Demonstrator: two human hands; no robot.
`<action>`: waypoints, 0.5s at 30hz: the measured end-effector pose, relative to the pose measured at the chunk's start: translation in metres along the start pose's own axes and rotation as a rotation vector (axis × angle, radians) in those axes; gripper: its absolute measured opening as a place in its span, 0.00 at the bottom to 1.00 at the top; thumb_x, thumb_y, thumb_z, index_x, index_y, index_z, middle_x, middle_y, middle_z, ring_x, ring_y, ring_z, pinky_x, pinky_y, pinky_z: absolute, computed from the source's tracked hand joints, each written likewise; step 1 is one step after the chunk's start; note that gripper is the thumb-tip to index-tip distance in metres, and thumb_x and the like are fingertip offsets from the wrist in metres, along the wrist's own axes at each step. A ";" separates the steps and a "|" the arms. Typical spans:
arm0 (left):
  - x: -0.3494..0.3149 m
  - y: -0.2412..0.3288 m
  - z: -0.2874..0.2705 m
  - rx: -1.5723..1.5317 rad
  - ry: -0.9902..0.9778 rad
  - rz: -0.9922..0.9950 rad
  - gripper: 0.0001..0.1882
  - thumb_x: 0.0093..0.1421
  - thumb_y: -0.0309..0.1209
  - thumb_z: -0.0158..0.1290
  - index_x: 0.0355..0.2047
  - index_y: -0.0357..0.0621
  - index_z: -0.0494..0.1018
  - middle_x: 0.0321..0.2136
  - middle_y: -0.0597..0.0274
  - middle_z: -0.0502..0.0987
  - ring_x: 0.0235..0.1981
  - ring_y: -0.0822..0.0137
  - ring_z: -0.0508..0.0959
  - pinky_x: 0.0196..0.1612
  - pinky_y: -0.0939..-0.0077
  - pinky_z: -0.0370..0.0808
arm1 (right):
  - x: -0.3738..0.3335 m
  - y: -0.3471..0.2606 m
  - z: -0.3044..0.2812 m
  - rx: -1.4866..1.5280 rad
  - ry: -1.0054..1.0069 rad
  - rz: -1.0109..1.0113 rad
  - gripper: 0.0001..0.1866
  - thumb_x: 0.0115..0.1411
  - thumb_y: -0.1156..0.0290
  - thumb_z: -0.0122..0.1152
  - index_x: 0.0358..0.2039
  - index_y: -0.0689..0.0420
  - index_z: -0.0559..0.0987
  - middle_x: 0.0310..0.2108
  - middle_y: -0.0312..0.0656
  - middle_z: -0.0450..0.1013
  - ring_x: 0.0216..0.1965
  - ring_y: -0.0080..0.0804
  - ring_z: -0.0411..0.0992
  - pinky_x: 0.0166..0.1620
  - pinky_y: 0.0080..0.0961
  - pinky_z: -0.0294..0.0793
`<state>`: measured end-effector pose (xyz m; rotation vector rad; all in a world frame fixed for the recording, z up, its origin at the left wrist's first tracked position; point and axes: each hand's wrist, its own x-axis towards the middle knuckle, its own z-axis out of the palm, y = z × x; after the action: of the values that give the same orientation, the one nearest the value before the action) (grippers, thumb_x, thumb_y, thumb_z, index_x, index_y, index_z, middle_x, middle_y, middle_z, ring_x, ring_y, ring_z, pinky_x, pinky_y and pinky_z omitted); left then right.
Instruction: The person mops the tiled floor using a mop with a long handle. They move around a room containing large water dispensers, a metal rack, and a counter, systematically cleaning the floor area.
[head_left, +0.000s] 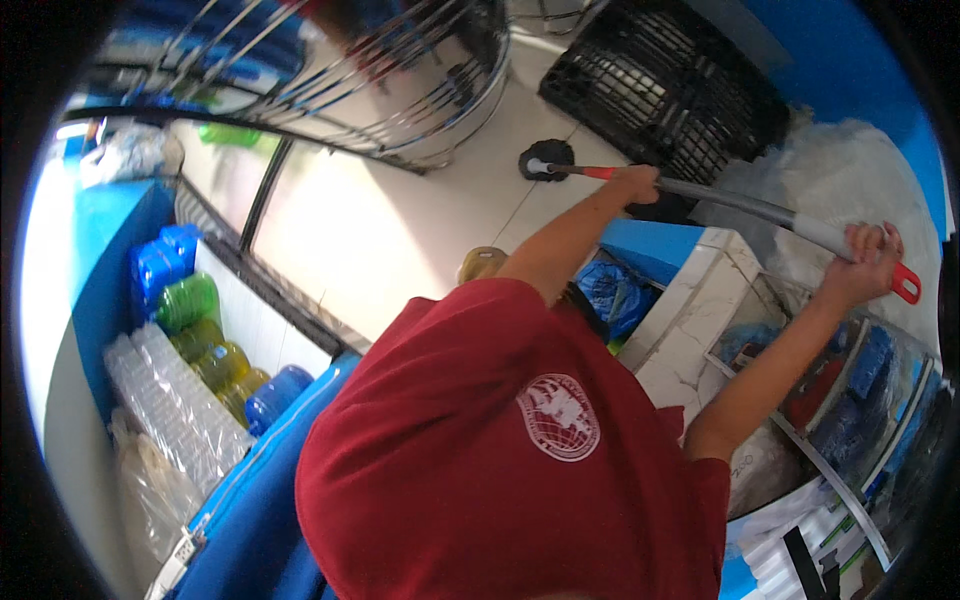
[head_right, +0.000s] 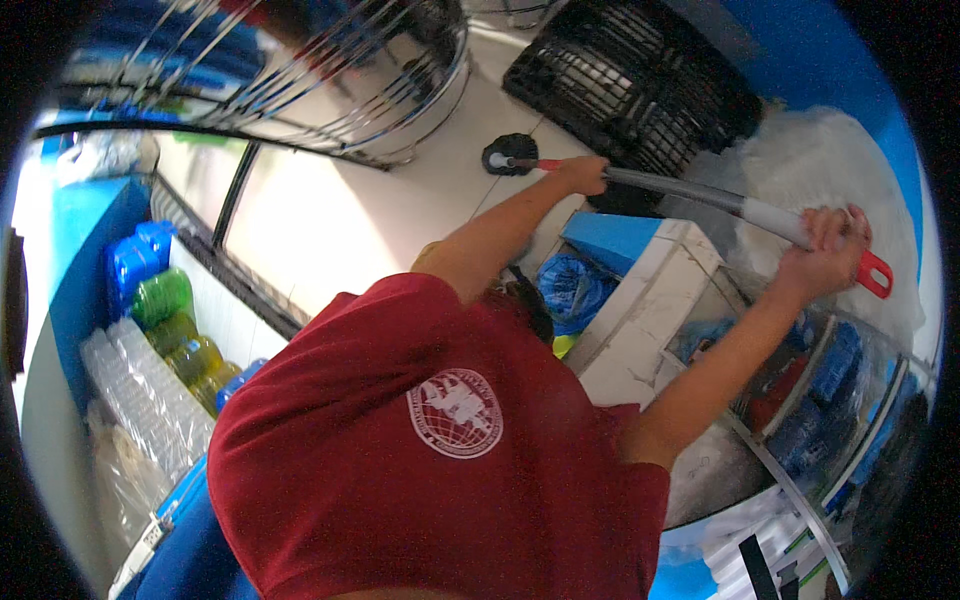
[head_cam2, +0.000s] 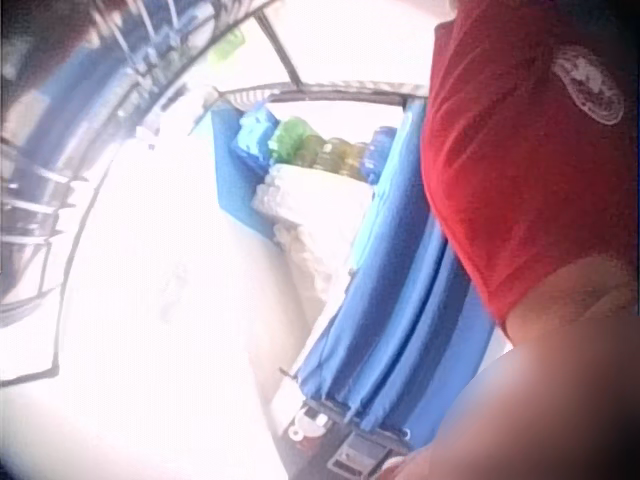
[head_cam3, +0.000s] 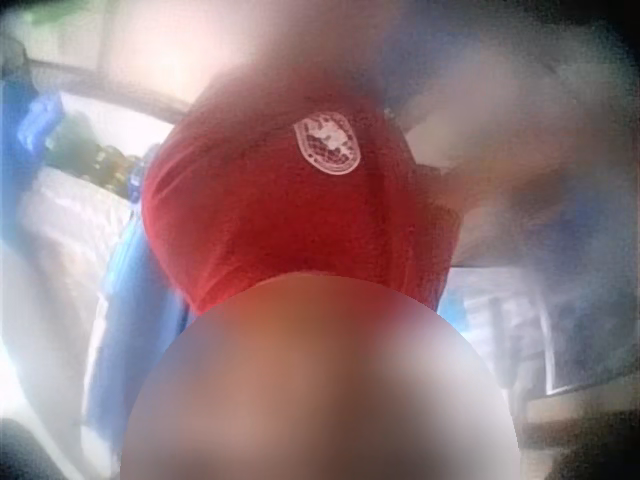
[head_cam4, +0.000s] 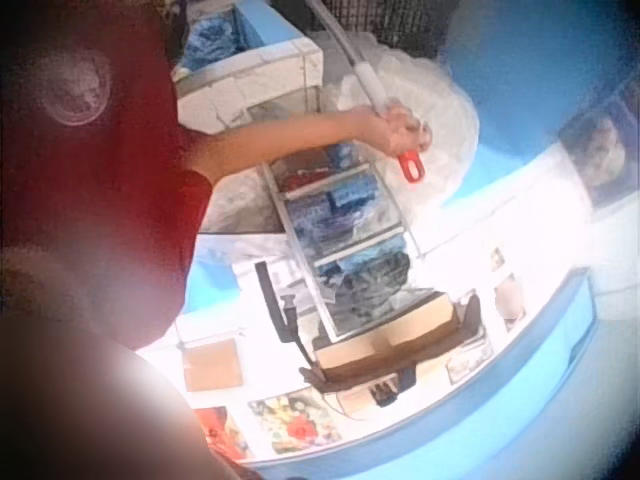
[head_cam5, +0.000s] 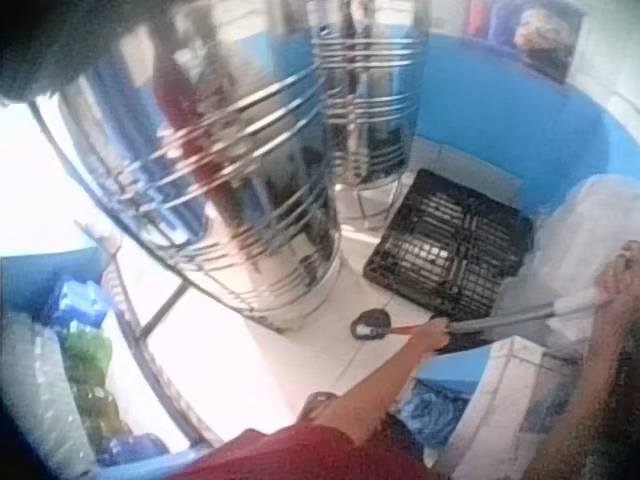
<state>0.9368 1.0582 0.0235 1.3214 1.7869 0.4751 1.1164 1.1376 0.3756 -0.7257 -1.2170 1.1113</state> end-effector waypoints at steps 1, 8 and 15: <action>-0.004 0.001 -0.001 -0.023 0.019 -0.027 0.23 0.48 0.36 0.53 0.45 0.45 0.72 0.42 0.48 0.77 0.44 0.49 0.77 0.44 0.53 0.73 | 0.003 0.000 0.002 -0.022 0.013 -0.005 0.09 0.62 0.68 0.50 0.33 0.60 0.73 0.11 0.29 0.52 0.13 0.18 0.50 0.21 0.20 0.55; -0.089 -0.058 0.000 -0.039 0.040 -0.012 0.23 0.47 0.38 0.53 0.45 0.46 0.73 0.41 0.51 0.77 0.45 0.50 0.77 0.45 0.50 0.73 | -0.026 0.013 0.048 -0.011 0.064 0.152 0.09 0.58 0.68 0.52 0.32 0.62 0.73 0.13 0.31 0.51 0.13 0.21 0.49 0.22 0.21 0.55; -0.227 -0.172 0.022 -0.083 0.001 -0.203 0.20 0.46 0.40 0.55 0.39 0.43 0.78 0.38 0.50 0.80 0.42 0.50 0.79 0.45 0.56 0.75 | -0.158 0.042 0.070 0.053 0.013 0.306 0.12 0.60 0.66 0.52 0.38 0.62 0.72 0.12 0.27 0.47 0.13 0.18 0.47 0.22 0.19 0.52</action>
<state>0.8729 0.7838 -0.0216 1.0701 1.8585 0.4328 1.0420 0.9950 0.2985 -0.8980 -1.0837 1.3819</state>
